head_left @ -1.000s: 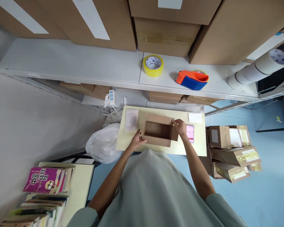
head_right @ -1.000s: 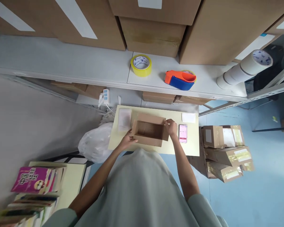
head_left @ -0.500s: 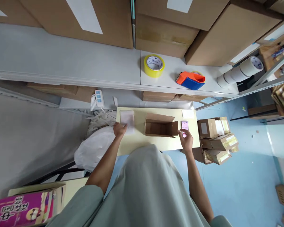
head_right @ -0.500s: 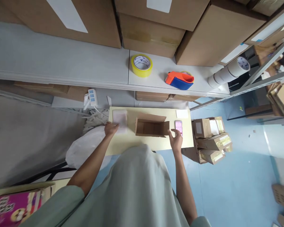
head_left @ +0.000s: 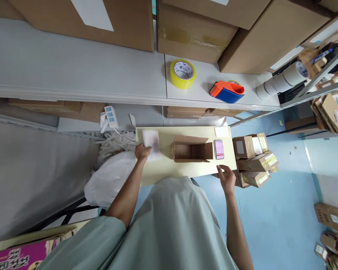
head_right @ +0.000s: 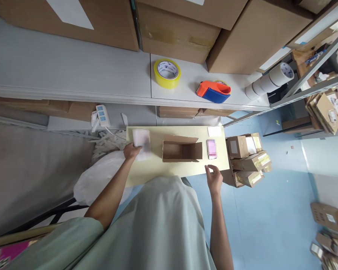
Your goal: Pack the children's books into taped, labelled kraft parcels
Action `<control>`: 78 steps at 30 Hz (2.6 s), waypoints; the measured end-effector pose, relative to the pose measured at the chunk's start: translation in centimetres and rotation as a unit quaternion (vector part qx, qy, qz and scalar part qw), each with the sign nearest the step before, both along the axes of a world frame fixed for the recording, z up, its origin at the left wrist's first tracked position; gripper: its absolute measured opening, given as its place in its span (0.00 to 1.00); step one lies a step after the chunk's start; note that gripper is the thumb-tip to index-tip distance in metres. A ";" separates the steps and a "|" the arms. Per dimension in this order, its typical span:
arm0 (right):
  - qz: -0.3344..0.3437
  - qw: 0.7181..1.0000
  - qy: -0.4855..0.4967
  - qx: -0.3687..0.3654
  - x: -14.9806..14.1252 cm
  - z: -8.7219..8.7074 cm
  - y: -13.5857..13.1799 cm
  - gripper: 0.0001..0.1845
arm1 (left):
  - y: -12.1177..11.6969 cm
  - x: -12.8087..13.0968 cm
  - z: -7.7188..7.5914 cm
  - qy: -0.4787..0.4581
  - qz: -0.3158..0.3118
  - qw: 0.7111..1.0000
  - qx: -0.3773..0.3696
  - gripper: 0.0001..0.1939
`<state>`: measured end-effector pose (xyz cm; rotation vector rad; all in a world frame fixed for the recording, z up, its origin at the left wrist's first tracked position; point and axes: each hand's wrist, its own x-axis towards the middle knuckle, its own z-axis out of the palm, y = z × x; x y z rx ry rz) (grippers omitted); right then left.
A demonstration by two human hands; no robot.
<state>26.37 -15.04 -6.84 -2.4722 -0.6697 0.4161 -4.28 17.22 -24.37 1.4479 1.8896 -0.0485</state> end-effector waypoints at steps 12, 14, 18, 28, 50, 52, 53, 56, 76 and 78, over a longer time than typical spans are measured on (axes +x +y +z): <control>0.164 0.985 0.033 0.037 6.2 -2.4 6.4 0.31 | -5.3 1.8 11.5 -0.151 -0.069 0.955 0.245 0.08; 0.182 0.982 0.034 0.029 7.4 -3.2 7.0 0.28 | -6.6 2.5 14.1 -0.158 -0.092 0.936 0.302 0.08; 0.207 0.976 0.060 0.034 9.0 -4.5 7.4 0.24 | -8.9 4.5 18.3 -0.145 -0.133 0.903 0.381 0.05; 0.247 0.961 0.122 -0.024 10.6 -5.3 8.3 0.12 | -11.8 12.0 21.7 -0.119 -0.236 0.883 0.387 0.03; 0.302 0.942 0.114 -0.086 13.5 -5.8 10.4 0.09 | -8.2 16.9 17.2 -0.060 -0.442 0.882 0.149 0.13; 0.298 0.944 0.114 -0.087 13.3 -5.6 10.3 0.09 | -8.0 17.0 15.9 -0.046 -0.447 0.882 0.140 0.13; 0.295 0.945 0.114 -0.086 13.2 -5.5 10.2 0.10 | -7.9 17.0 15.2 -0.039 -0.450 0.882 0.135 0.12; 0.284 0.948 0.111 -0.092 13.0 -5.2 10.0 0.10 | -7.7 17.3 13.3 -0.031 -0.458 0.880 0.121 0.11; 0.243 0.956 0.070 -0.152 10.5 -2.9 9.6 0.09 | -11.9 11.6 12.0 -0.024 -0.238 0.927 0.289 0.30; 0.237 0.959 0.070 -0.141 10.1 -2.9 9.5 0.09 | -12.6 10.0 12.0 -0.025 -0.174 0.939 0.297 0.34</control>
